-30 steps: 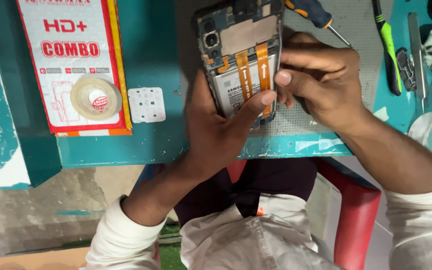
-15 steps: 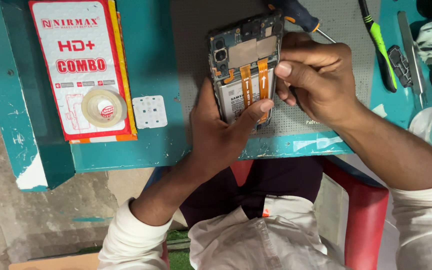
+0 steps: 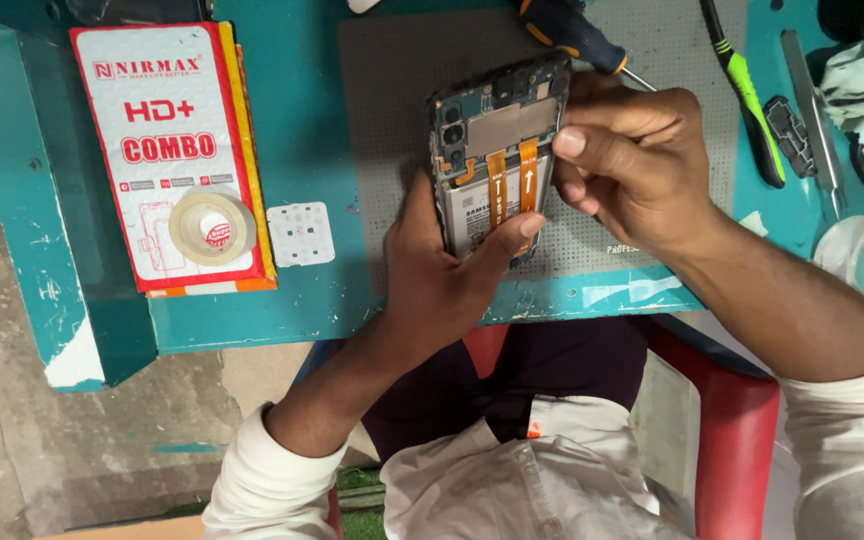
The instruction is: The person works on a disassembled smartphone placed on a workbench. They use their fingers to peel back and reposition internal components and adhesive strips around the battery area. The person rotates the phone to access different sides while continuing to adjust internal parts.
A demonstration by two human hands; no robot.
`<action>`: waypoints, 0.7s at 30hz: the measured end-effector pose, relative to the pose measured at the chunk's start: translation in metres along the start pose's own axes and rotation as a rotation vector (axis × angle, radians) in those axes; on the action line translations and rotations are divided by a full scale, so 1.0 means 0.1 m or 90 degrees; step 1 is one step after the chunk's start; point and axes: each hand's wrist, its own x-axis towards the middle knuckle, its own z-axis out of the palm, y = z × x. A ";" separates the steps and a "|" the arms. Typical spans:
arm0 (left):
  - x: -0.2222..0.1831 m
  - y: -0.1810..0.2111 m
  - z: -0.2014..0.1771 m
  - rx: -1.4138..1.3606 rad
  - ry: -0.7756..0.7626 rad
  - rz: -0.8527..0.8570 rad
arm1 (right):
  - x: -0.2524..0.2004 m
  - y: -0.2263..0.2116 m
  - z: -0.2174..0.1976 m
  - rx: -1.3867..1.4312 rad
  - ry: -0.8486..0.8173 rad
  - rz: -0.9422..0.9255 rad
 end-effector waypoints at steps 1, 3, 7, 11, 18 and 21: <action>0.00 0.00 0.00 0.000 0.003 0.002 | 0.00 0.00 0.00 0.000 0.001 0.000; -0.01 0.01 0.01 -0.001 0.006 0.007 | 0.01 0.00 0.01 0.009 0.004 0.010; 0.00 0.00 0.01 -0.044 -0.001 -0.016 | 0.03 0.01 0.01 -0.013 -0.005 -0.005; 0.00 -0.02 0.01 0.001 -0.003 -0.014 | 0.02 0.00 0.01 -0.027 -0.003 -0.013; 0.00 0.00 0.02 0.019 0.010 -0.008 | 0.05 -0.05 0.06 -0.016 -0.017 -0.011; 0.00 0.01 0.01 0.017 0.004 -0.007 | 0.04 -0.07 0.07 -0.079 -0.005 -0.039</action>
